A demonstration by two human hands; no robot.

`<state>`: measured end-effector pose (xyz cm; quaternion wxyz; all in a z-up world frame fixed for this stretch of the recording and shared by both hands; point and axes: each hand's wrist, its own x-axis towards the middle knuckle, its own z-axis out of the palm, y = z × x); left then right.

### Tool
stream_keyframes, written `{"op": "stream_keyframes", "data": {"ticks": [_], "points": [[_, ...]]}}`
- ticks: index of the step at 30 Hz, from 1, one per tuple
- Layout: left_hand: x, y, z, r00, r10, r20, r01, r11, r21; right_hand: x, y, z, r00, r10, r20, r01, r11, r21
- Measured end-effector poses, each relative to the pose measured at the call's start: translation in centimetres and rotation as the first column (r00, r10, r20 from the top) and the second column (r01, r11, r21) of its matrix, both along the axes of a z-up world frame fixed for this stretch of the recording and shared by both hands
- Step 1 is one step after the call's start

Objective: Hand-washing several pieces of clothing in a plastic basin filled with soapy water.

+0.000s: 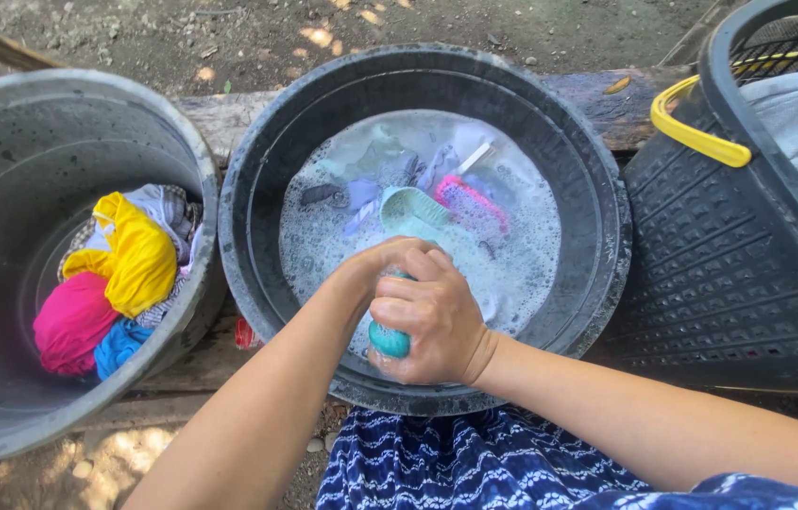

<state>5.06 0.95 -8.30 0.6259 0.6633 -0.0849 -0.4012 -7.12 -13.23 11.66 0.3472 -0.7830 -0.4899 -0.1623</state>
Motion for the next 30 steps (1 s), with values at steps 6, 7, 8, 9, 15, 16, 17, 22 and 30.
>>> {"op": "stream_keyframes", "data": {"ticks": [6,7,8,9,15,16,17,22,30], "points": [[-2.9,0.6,3.8,0.961,0.269,0.069,-0.277,0.928,0.249,1.2,-0.9,-3.3,0.993,0.042,-0.109,-0.053,0.993,-0.104],[-3.1,1.6,4.9,0.958,0.278,0.066,-0.285,0.924,0.253,1.2,-1.0,-3.5,0.992,0.052,-0.113,-0.064,0.993,-0.100],[-3.4,2.4,5.9,0.845,0.535,-0.029,-0.523,0.836,0.165,1.2,-1.1,-3.7,0.992,0.063,-0.113,-0.064,0.998,-0.003],[-3.7,3.4,6.9,0.661,0.737,-0.143,-0.731,0.675,0.102,1.3,-1.2,-4.0,0.991,0.073,-0.114,-0.063,0.994,0.094],[-7.3,14.1,11.7,0.246,0.969,-0.025,-0.967,0.247,0.068,2.9,0.9,-8.6,0.937,0.028,-0.349,0.010,0.994,0.108],[-8.1,16.4,11.5,0.235,0.972,-0.027,-0.969,0.236,0.074,4.1,1.0,-10.1,0.934,0.038,-0.356,0.000,0.994,0.107],[-9.0,18.7,11.3,0.086,0.993,-0.075,-0.996,0.086,-0.007,5.2,1.2,-11.7,0.881,-0.100,-0.463,0.097,0.995,-0.031],[-13.4,26.6,11.5,-0.204,0.915,-0.347,-0.948,-0.274,-0.164,11.1,2.5,-16.6,0.655,-0.416,-0.631,0.089,0.872,-0.482],[-13.0,25.9,10.5,-0.393,0.592,-0.703,-0.754,-0.645,-0.122,14.5,5.8,-19.7,0.653,-0.231,-0.721,-0.303,0.793,-0.529]]}}
